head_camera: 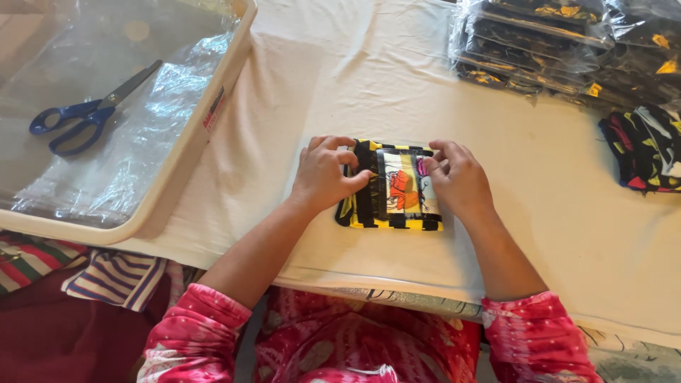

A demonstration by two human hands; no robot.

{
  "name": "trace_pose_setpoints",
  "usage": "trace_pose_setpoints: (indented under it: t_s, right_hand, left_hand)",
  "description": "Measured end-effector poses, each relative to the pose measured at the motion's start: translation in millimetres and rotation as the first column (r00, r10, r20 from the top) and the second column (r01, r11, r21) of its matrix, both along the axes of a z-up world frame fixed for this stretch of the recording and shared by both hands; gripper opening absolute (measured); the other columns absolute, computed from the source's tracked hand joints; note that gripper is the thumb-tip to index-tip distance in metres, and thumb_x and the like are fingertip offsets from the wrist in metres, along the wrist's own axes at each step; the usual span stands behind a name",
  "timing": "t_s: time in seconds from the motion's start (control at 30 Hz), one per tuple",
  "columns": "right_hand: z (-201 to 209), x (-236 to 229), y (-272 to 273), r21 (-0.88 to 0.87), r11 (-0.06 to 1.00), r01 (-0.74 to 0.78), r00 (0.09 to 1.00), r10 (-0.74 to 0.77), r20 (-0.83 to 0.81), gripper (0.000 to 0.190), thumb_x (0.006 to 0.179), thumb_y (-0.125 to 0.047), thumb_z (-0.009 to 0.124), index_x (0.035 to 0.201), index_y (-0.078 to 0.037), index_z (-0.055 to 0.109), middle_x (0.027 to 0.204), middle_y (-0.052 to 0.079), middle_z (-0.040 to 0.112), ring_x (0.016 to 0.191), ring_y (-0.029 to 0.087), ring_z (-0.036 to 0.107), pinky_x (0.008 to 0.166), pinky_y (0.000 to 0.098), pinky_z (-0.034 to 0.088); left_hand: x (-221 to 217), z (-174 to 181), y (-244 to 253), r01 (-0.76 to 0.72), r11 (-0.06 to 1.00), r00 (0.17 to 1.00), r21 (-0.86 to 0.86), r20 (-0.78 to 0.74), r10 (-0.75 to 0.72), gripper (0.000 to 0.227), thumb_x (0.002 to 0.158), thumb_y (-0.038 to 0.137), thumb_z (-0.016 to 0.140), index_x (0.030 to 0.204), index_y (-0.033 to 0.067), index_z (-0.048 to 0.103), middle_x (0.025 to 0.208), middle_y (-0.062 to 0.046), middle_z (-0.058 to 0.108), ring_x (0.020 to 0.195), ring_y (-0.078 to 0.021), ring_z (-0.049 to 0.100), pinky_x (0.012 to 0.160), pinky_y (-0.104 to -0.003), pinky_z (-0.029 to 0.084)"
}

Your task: Folding small striped shirts and stacking them on a table.

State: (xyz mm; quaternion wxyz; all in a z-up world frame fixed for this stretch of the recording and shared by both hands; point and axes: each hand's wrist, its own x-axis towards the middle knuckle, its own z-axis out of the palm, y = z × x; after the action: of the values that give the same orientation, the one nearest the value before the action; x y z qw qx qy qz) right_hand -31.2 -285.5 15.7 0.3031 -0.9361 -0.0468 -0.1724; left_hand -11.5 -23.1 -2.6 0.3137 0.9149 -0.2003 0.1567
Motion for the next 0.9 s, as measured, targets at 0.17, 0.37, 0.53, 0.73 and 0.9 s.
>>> trace_pose_setpoints:
  t_s: [0.17,0.37,0.53,0.73,0.9]
  right_hand:
    - [-1.1,-2.9,-2.6,-0.277,0.961,-0.013,0.996,-0.012,-0.089,0.054,0.091,-0.034,0.074,0.138,-0.011,0.059,0.131,0.014,0.060,0.123,0.034,0.054,0.104,0.0429,0.043]
    - [-18.0,-3.0,6.7,-0.456,0.857,-0.239,0.969,0.243,-0.051,0.065,0.103,-0.052,0.048,0.156,-0.015,0.041,0.161,0.017,0.037,0.149,0.041,0.025,0.118,0.0539,0.021]
    - [-45.1,3.8,4.7,-0.462,0.849,-0.256,0.966,0.209,-0.152,0.068,0.102,-0.058,0.042,0.158,-0.020,0.037,0.164,0.013,0.030,0.152,0.038,0.018,0.119,0.0562,0.014]
    - [3.4,-7.2,2.1,-0.317,0.937,-0.145,0.982,0.097,-0.162,0.065,0.097,-0.055,0.056,0.149,-0.017,0.049,0.151,0.014,0.048,0.139,0.033,0.045,0.113,0.0461,0.036]
    - [28.3,-8.1,-10.7,-0.212,0.977,0.009,0.860,-0.116,-0.496,0.060,0.095,-0.047,0.061,0.145,-0.015,0.051,0.118,0.011,0.074,0.109,0.028,0.069,0.099,0.0413,0.050]
  left_hand:
    - [1.8,-4.8,3.0,-0.123,0.990,0.992,-0.065,-0.005,0.123,0.027,0.079,0.043,0.079,0.089,0.0178,0.074,0.126,0.000,0.067,0.122,-0.0283,0.056,0.103,-0.044,0.041]
    - [-2.7,-3.4,3.7,-0.011,0.995,0.984,-0.099,0.176,0.028,0.034,0.095,0.042,0.070,0.122,0.0215,0.066,0.134,-0.001,0.065,0.128,-0.0278,0.056,0.110,-0.047,0.037]
    - [-3.4,-10.8,-3.3,0.041,0.988,0.978,0.146,0.196,-0.069,0.045,0.094,0.052,0.066,0.131,0.0253,0.065,0.146,-0.007,0.054,0.141,-0.0326,0.040,0.117,-0.056,0.021]
    - [5.7,-26.0,-3.8,0.041,0.962,0.996,0.270,0.066,-0.061,0.058,0.093,0.059,0.060,0.140,0.0254,0.059,0.154,-0.012,0.042,0.147,-0.0367,0.024,0.117,-0.060,0.009]
    - [1.3,-16.0,-0.2,0.072,0.969,0.983,0.234,0.146,-0.109,0.057,0.094,0.057,0.064,0.139,0.0236,0.061,0.153,-0.012,0.044,0.146,-0.0374,0.027,0.117,-0.059,0.013]
